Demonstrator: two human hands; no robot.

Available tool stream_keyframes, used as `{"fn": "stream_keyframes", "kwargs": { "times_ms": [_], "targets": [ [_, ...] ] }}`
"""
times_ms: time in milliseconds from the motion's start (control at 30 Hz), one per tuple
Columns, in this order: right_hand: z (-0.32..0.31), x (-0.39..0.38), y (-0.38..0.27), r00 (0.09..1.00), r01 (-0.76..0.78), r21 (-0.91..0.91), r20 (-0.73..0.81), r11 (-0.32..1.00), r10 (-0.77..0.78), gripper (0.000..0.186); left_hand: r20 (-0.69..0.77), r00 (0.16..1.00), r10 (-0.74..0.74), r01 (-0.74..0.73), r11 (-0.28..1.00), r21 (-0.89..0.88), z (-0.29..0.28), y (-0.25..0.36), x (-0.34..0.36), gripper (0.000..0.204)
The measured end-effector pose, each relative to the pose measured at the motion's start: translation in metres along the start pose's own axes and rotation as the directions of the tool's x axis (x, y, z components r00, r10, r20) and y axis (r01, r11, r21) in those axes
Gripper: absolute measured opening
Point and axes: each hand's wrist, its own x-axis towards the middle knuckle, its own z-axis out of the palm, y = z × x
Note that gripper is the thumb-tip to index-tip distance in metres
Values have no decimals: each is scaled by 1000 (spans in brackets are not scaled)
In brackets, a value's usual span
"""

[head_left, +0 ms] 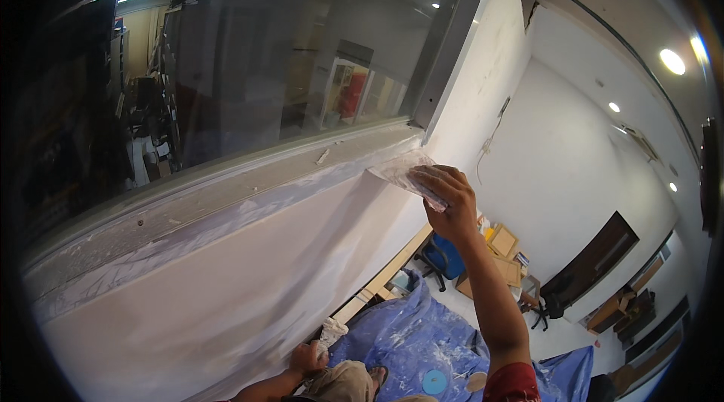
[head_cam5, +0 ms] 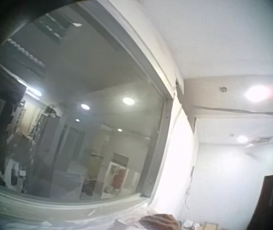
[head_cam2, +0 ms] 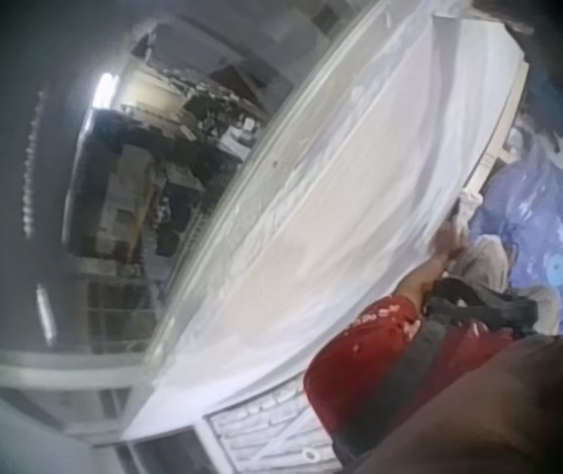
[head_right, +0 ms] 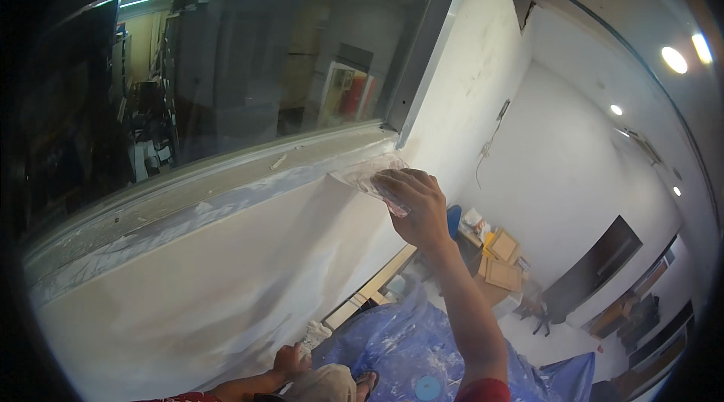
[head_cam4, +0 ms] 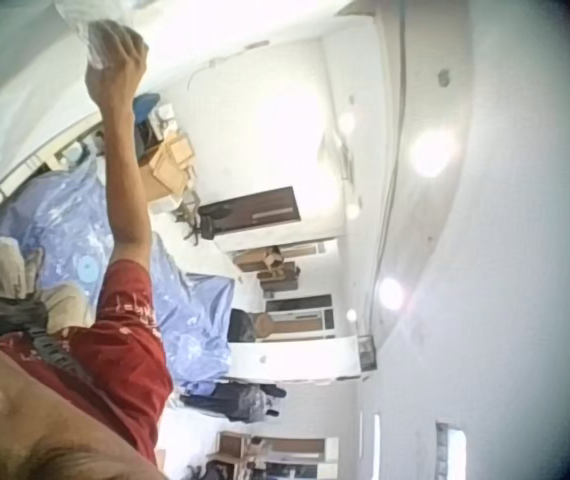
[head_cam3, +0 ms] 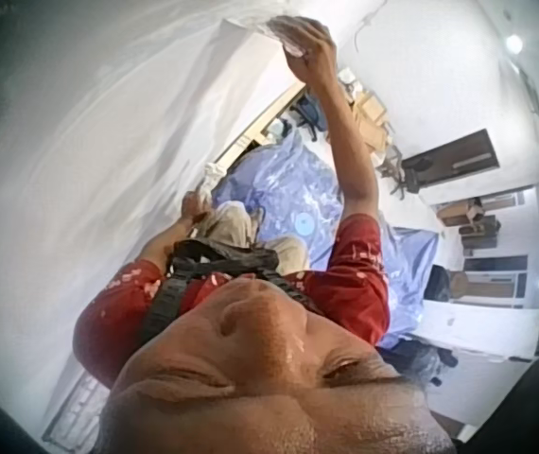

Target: The person applies and smooths plaster along the wall using a putty scraper.

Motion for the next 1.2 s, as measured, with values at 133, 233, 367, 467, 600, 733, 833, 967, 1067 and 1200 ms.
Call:
{"fn": "stream_keyframes", "kwargs": {
  "times_ms": [133,233,367,467,600,733,833,967,1067,1200],
  "targets": [
    [-3,1,-6,999,-36,49,26,998,35,41,-121,990,73,-68,997,37,7,-4,0,42],
    [-1,1,-7,1000,1,44,0,999,-1,39,-116,990,79,-79,997,10,7,-2,0,43],
    [0,2,-16,999,46,40,-29,998,-45,40,-98,993,72,-73,997,-1,7,-2,-1,45],
    [0,4,-27,998,56,45,-19,997,-56,42,-111,991,76,-77,997,-4,5,-2,-2,45],
    [0,5,-41,1000,8,52,7,999,-8,38,-106,992,67,-66,998,10,7,-6,-2,46],
    [-2,5,-49,999,37,61,1,997,-37,39,-36,999,35,-34,999,35,9,-6,0,59],
    [-1,5,-57,999,53,59,-9,997,-52,39,-8,1000,25,-24,999,38,6,-5,1,59],
    [-2,4,-75,997,80,31,-7,996,-80,38,-1,1000,24,-24,999,40,5,-2,2,59],
    [-8,5,-111,989,149,80,-18,986,-148,41,-2,1000,19,-19,999,37,2,2,2,58],
    [-21,-3,-122,995,87,66,-62,994,-83,41,-36,998,43,-42,998,36,3,-5,0,56]
  ]
}}
